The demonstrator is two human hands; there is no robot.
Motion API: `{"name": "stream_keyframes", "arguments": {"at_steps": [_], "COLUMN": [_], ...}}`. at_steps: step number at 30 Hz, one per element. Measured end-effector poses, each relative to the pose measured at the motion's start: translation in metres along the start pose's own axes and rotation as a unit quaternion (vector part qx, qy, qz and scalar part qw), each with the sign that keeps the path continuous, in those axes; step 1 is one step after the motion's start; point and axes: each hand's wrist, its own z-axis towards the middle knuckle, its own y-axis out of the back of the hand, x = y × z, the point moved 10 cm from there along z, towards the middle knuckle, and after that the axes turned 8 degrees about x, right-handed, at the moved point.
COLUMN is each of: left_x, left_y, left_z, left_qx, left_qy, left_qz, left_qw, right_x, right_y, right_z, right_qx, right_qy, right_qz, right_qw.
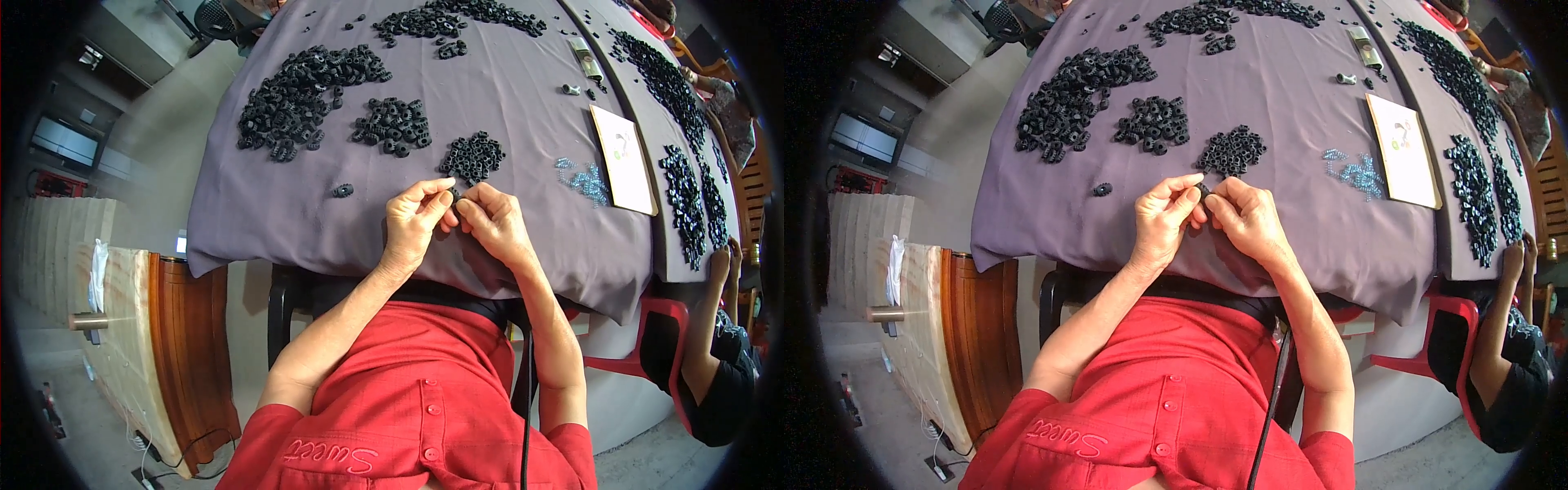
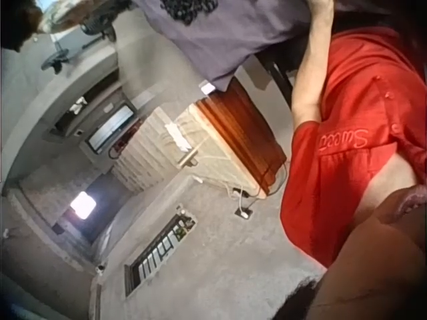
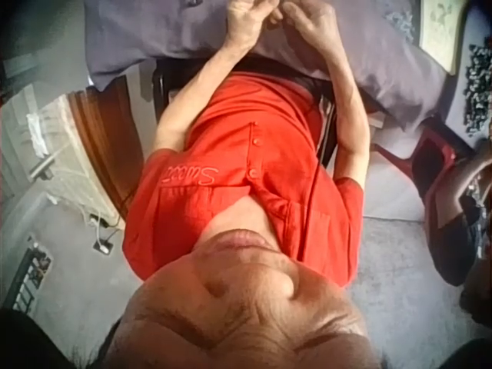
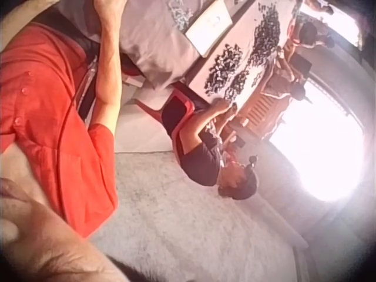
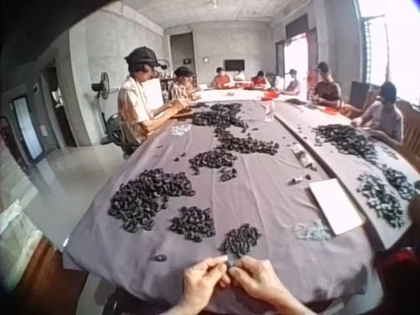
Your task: The person picks up a black plastic component and a small metal pin by hand, then presses the pin into the component. They place the assembled piece back onto the table and repeat the process with other components and pins.
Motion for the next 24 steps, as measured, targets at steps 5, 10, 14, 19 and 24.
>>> {"name": "stream_keyframes", "arguments": {"at_steps": [5, 10, 14, 19, 24], "left_x": [0.008, 0.009, 0.01, 0.011, 0.014], "left_y": [0.003, 0.003, 0.004, 0.004, 0.006], "left_z": [0.0, 0.001, 0.001, 0.001, 0.003], "left_qx": [-0.023, -0.021, -0.029, -0.027, -0.012], "left_qy": [0.041, 0.035, 0.044, 0.049, 0.047], "left_qz": [-0.078, -0.094, -0.123, -0.14, -0.132], "left_qw": [0.996, 0.995, 0.991, 0.989, 0.99], "right_x": [0.003, 0.003, 0.003, 0.004, -0.001], "right_y": [-0.006, -0.007, -0.006, -0.007, -0.009], "right_z": [-0.001, -0.001, -0.001, -0.003, -0.002], "right_qx": [0.003, -0.001, -0.002, 0.022, 0.041], "right_qy": [0.019, 0.014, -0.009, -0.054, -0.073], "right_qz": [0.026, 0.037, 0.039, 0.062, 0.09], "right_qw": [0.999, 0.999, 0.999, 0.996, 0.992]}}
